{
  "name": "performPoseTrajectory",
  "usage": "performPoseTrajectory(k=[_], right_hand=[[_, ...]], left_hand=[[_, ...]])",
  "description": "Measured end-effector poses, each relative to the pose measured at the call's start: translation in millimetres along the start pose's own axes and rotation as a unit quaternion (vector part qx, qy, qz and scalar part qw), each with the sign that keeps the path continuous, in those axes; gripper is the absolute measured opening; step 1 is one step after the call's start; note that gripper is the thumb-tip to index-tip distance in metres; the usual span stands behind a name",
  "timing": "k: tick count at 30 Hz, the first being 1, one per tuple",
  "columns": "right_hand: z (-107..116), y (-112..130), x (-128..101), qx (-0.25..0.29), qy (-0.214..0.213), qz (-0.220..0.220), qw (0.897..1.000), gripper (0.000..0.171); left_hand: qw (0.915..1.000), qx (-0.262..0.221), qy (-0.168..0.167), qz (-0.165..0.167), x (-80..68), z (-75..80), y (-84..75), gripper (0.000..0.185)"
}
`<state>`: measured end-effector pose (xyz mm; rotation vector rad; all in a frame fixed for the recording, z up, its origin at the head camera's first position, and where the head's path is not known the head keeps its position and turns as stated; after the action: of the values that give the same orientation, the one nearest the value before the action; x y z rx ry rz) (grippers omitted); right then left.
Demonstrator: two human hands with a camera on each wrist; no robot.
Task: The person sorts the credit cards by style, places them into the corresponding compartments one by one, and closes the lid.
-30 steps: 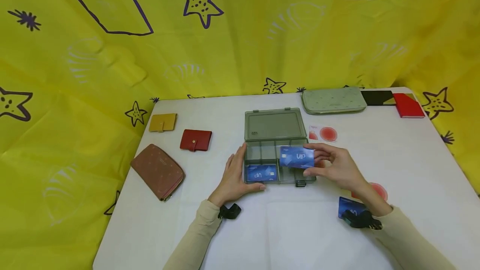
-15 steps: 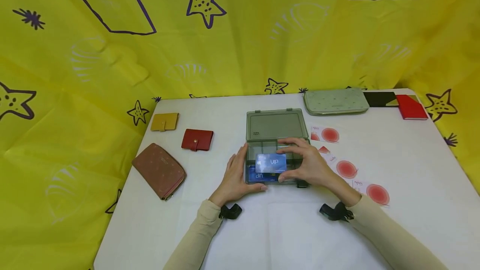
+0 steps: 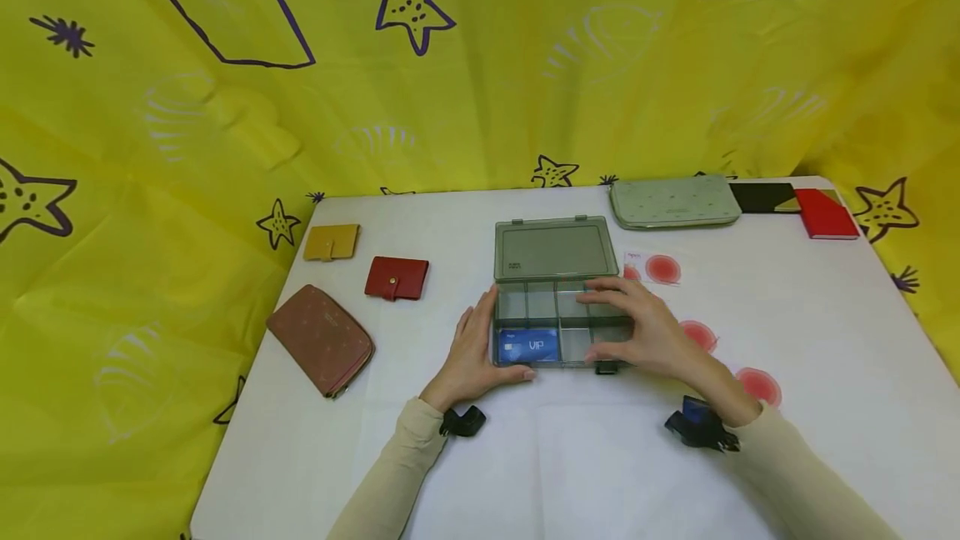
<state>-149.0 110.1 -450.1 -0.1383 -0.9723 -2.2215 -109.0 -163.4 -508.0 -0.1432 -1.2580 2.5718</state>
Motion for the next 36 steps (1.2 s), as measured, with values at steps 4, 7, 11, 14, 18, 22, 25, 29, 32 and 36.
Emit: performPoseTrajectory(k=[4, 7, 11, 14, 18, 22, 25, 29, 32, 36], right_hand=[[34.3, -11.6, -38.7, -0.031, -0.032, -0.037, 0.998, 0.069], [54.4, -24.0, -75.6, -0.063, -0.007, -0.119, 0.991, 0.067], [69.6, -35.1, -118.7, -0.086, 0.066, -0.221, 0.969, 0.064], [74.6, -40.2, -142.4, -0.099, 0.110, -0.264, 0.953, 0.065], [75.8, -43.2, -163.5, -0.140, 0.136, -0.288, 0.938, 0.069], [72.5, -43.0, -173.3, -0.170, 0.138, -0.284, 0.934, 0.071], [71.1, -43.3, -173.1, -0.167, 0.139, -0.283, 0.934, 0.069], [69.1, -43.2, -170.2, -0.146, 0.141, -0.288, 0.936, 0.062], [65.3, -38.5, -167.2, -0.111, 0.113, -0.243, 0.957, 0.053], [63.6, -30.1, -158.2, -0.059, 0.065, -0.155, 0.984, 0.047]], left_hand=[[1.0000, 0.000, 0.001, -0.001, -0.2, -0.6, -0.4, 0.135], [1.0000, 0.002, 0.004, -0.002, -0.5, 0.1, -0.7, 0.134], [1.0000, 0.006, 0.000, -0.006, -0.3, 2.3, -0.5, 0.134], [1.0000, 0.004, -0.002, -0.009, 0.3, 2.6, -0.2, 0.133], [0.9999, 0.001, 0.000, -0.013, 0.9, 0.7, -0.8, 0.133], [0.9999, -0.002, -0.001, -0.017, 0.7, -1.3, -1.3, 0.133], [0.9998, -0.003, -0.002, -0.018, 0.1, -1.3, -0.8, 0.133], [0.9998, -0.002, -0.002, -0.019, 0.3, -1.2, -1.2, 0.133], [0.9999, 0.000, 0.001, -0.015, 0.3, -0.8, -2.2, 0.133], [1.0000, 0.000, 0.003, -0.008, 0.3, 0.3, -3.2, 0.134]])
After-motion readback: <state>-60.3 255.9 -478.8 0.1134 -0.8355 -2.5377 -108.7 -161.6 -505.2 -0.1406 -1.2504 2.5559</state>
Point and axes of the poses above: each hand's wrist, its own x-axis towards the middle knuckle, its own z-axis out of the back of the hand, y = z × x, the point moved 4 cm from there along x, towards the middle knuckle, and after that the axes turned 5 degrees about -x, right-handed, at the moved point
